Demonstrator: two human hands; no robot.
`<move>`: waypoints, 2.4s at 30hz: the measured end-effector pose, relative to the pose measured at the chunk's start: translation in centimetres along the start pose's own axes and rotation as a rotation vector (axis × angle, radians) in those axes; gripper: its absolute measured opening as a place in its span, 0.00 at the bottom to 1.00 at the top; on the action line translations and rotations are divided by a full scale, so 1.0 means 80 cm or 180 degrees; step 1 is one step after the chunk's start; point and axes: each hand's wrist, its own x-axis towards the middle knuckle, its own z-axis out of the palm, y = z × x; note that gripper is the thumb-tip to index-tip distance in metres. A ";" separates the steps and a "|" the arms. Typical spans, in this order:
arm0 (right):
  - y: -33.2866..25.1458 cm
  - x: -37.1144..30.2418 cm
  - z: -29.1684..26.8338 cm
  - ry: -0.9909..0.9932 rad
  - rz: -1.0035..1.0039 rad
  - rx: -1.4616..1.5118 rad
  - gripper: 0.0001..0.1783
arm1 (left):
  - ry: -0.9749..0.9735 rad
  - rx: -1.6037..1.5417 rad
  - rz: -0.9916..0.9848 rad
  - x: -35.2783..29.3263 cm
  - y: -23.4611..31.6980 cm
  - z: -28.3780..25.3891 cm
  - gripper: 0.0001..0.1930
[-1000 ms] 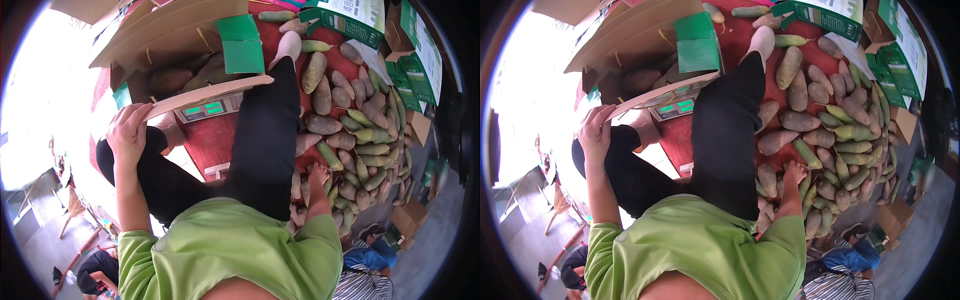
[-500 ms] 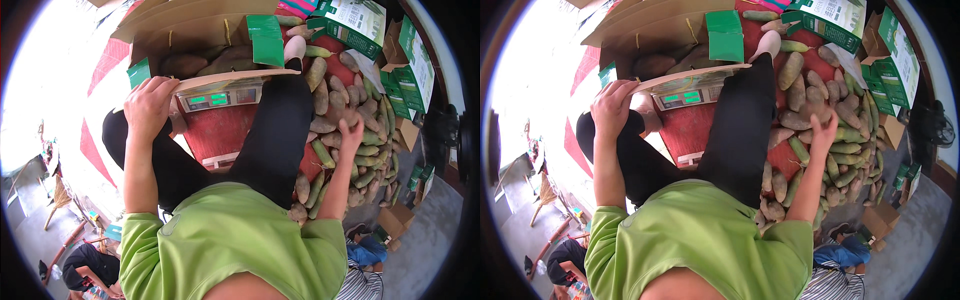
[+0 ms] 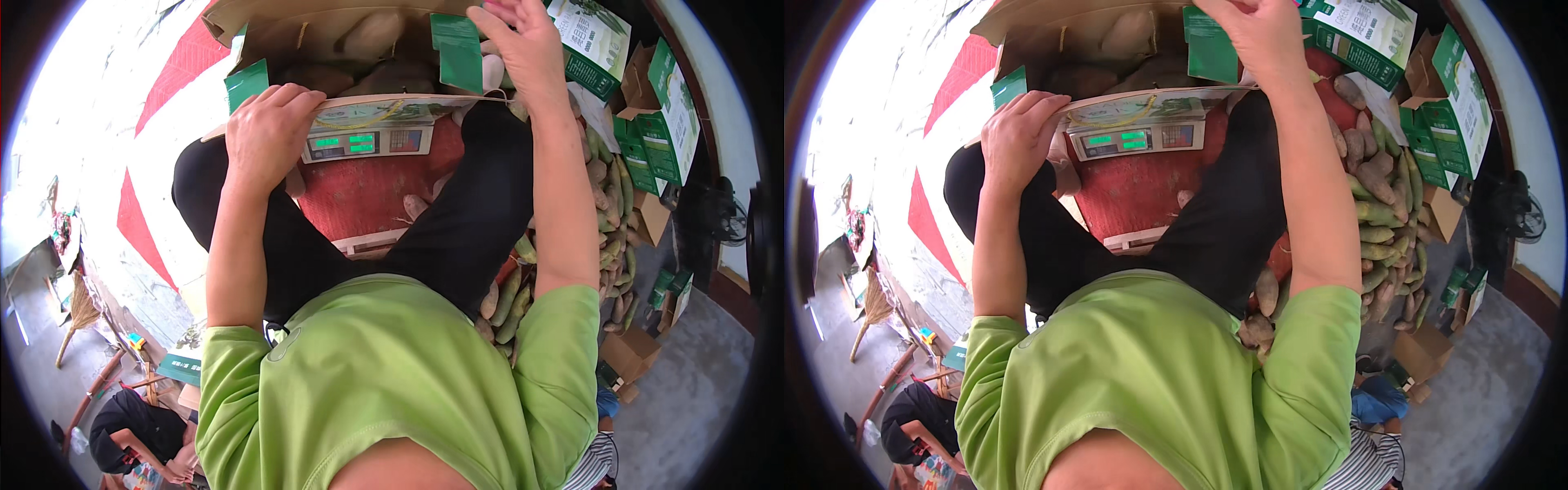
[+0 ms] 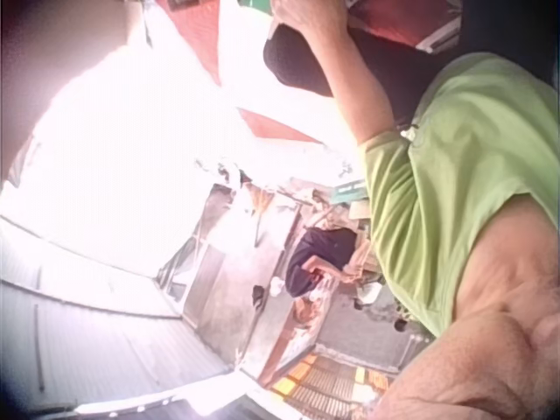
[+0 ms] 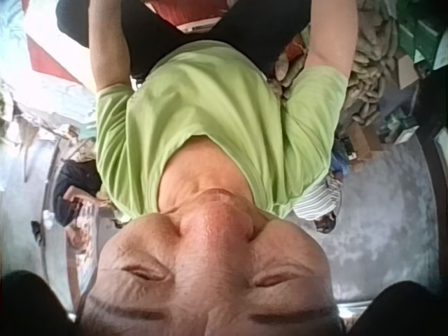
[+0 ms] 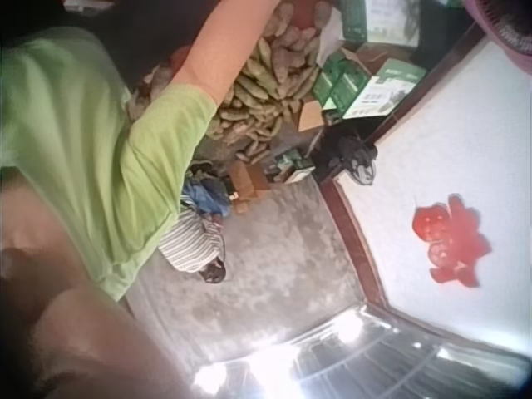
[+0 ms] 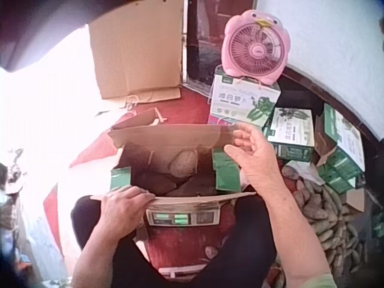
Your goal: Packing green radishes into boxes and weighing them on a digital scale.
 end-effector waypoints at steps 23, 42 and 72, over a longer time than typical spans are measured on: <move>0.074 -0.047 -0.023 0.0200 0.1109 0.0961 0.14 | 0.0382 -0.2419 0.1450 -0.054 0.169 -0.194 0.12; 0.083 -0.041 -0.028 0.0341 0.1147 0.0929 0.14 | 0.2540 -0.1723 0.2452 -0.024 0.193 -0.125 0.06; 0.103 -0.038 -0.015 0.0634 0.0763 -0.0230 0.16 | 0.1217 -0.2787 0.3017 -0.031 0.202 -0.137 0.12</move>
